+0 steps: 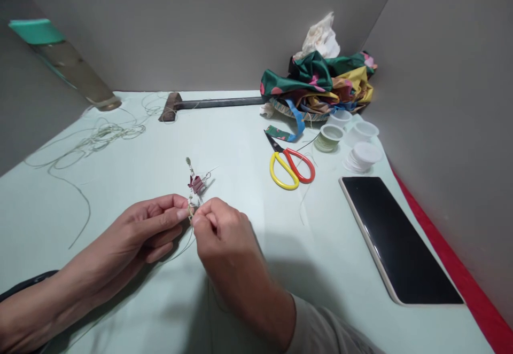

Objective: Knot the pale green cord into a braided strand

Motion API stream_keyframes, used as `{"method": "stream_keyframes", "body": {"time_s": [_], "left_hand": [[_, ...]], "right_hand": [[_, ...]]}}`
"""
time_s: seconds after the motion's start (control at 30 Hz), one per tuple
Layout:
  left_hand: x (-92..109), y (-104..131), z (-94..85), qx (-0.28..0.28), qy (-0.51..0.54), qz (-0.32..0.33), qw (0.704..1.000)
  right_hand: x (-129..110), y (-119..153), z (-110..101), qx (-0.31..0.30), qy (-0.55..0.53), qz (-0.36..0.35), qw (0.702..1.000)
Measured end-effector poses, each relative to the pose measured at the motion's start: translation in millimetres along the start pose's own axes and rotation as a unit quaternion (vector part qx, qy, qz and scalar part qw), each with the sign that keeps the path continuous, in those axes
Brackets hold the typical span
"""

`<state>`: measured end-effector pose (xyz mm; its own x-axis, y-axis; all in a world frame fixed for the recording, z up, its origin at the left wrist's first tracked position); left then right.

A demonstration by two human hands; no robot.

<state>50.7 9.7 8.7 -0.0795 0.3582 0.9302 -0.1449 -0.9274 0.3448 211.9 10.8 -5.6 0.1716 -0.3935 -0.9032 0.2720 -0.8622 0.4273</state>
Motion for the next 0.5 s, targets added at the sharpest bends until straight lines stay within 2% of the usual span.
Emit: {"method": "stream_keyframes", "body": {"time_s": [0.5], "left_hand": [[0.0, 0.0, -1.6, 0.007, 0.0, -0.014, 1.0]], "right_hand": [[0.1, -4.5, 2.9, 0.022, 0.019, 0.027, 0.999]]}}
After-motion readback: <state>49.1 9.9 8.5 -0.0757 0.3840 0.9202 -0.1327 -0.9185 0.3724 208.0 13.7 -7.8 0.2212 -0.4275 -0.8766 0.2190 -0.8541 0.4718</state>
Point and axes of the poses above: each hand's wrist, its own y-axis away from the middle knuckle, its own z-axis out of the palm, x = y × z, the point moved 2 cm from there along -y, towards the middle knuckle, and after that the axes turned 9 degrees about z, right-handed, at the moved point
